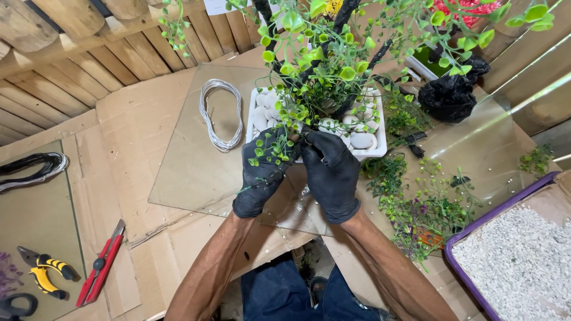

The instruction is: The person arranges artificial green plants into a white rectangular pot filled with white stones. They insert the stems into the pot and adjust the branches to create a fuller appearance.

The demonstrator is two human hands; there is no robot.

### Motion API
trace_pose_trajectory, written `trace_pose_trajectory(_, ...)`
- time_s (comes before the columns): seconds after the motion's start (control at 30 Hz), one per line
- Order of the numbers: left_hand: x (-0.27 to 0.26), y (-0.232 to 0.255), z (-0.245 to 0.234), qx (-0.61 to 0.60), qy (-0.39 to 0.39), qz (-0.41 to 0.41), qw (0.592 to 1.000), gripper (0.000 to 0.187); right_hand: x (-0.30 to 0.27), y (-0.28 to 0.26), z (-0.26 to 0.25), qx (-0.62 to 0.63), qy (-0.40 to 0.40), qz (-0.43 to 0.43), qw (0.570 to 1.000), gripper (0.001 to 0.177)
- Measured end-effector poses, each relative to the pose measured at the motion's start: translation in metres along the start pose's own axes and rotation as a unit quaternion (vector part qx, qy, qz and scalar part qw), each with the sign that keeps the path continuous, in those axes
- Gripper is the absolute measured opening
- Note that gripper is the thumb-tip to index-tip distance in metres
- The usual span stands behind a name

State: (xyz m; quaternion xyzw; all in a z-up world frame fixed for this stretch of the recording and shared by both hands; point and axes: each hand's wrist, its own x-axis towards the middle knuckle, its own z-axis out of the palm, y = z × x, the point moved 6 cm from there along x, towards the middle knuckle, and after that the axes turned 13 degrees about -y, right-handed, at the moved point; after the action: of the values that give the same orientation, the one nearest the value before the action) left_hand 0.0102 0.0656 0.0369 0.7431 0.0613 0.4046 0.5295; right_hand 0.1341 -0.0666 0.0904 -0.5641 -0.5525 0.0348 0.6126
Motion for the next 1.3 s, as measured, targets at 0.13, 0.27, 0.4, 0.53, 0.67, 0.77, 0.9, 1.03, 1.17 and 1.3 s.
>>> trace_pose_trajectory(0.13,0.004,0.000,0.001,-0.099,-0.036,0.012,0.994,0.032,0.000,0.002,0.000,-0.026,0.002,0.005,1.000,0.023)
trace_pose_trajectory(0.27,0.009,0.030,0.005,-0.036,-0.093,0.003,0.995,0.030,0.003,-0.003,0.000,-0.007,0.001,0.000,1.000,0.024)
trace_pose_trajectory(0.4,0.013,0.029,-0.005,-0.060,-0.159,-0.014,0.985,0.039,0.007,-0.010,0.000,-0.008,-0.005,0.011,1.000,0.024)
trace_pose_trajectory(0.53,0.017,0.050,0.011,0.216,-0.176,0.049,0.959,0.040,0.008,-0.009,-0.002,-0.014,-0.007,0.011,1.000,0.026)
trace_pose_trajectory(0.67,0.016,0.059,0.021,0.422,-0.162,0.078,0.889,0.037,0.006,-0.012,0.001,-0.004,-0.008,0.015,1.000,0.027)
trace_pose_trajectory(0.77,0.005,0.043,0.020,0.509,-0.108,0.207,0.828,0.029,0.003,-0.011,-0.002,-0.018,-0.012,0.020,1.000,0.025)
trace_pose_trajectory(0.9,-0.012,-0.056,0.013,0.579,-0.131,0.083,0.800,0.040,-0.007,-0.003,-0.004,-0.045,-0.012,0.032,0.998,0.026)
trace_pose_trajectory(1.03,-0.002,0.015,0.019,0.514,-0.103,0.112,0.844,0.032,-0.015,0.010,-0.001,-0.046,-0.015,0.066,0.997,0.029)
trace_pose_trajectory(1.17,-0.009,0.020,0.016,0.344,-0.103,0.057,0.932,0.029,-0.019,0.006,-0.005,-0.025,-0.005,0.061,0.998,0.029)
trace_pose_trajectory(1.3,-0.006,0.036,0.014,0.205,-0.102,0.015,0.973,0.028,-0.019,0.012,-0.005,0.002,0.007,0.083,0.996,0.030)
